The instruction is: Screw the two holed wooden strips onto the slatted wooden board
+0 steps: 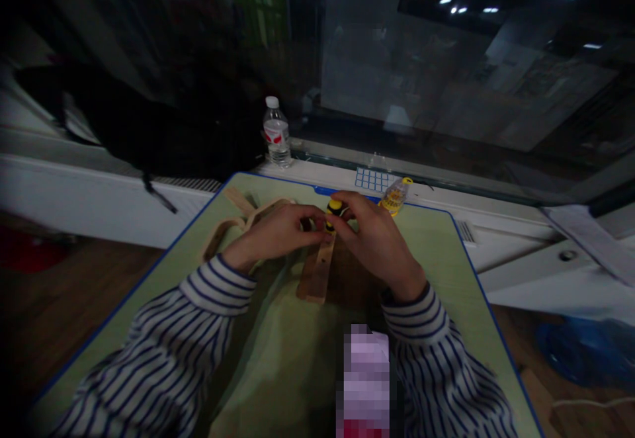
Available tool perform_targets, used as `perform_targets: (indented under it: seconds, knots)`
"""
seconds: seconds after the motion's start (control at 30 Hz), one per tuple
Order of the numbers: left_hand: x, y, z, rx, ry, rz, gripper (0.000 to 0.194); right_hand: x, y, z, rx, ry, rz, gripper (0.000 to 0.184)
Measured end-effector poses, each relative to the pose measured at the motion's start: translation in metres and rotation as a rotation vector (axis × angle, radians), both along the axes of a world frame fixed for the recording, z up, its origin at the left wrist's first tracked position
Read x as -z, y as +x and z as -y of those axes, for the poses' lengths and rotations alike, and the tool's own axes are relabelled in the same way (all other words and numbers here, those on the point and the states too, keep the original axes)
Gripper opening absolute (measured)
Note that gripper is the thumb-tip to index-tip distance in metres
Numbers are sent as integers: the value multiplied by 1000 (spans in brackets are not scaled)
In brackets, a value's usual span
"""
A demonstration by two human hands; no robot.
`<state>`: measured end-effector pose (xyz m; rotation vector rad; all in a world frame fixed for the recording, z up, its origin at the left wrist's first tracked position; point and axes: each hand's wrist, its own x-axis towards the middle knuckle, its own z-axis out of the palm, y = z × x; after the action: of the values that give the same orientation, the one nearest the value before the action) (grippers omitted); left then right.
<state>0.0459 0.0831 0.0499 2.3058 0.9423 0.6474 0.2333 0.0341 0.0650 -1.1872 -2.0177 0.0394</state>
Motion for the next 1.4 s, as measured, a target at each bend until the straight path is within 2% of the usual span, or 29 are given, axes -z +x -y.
perform_targets:
  seconds: [0.17,0.33,0.6,0.9,1.13,1.4]
  knots:
    - [3,3,-1,-21,53,30,17,-2,-2,3,-1,-15,-8,32]
    - [2,2,-2,6,103,-1,16,-5,-2,5,-75,-27,39,36]
    - [6,3,-2,-17,86,74,21,-1,-1,2,-4,-11,11,32]
    - [2,2,0,9,79,37,21,-4,-2,4,-58,10,50,30]
    - [7,4,-1,-2,29,76,24,-2,-3,2,18,-18,-15,28]
    - [9,4,-1,12,39,59,21,-3,-1,3,-54,-5,26,29]
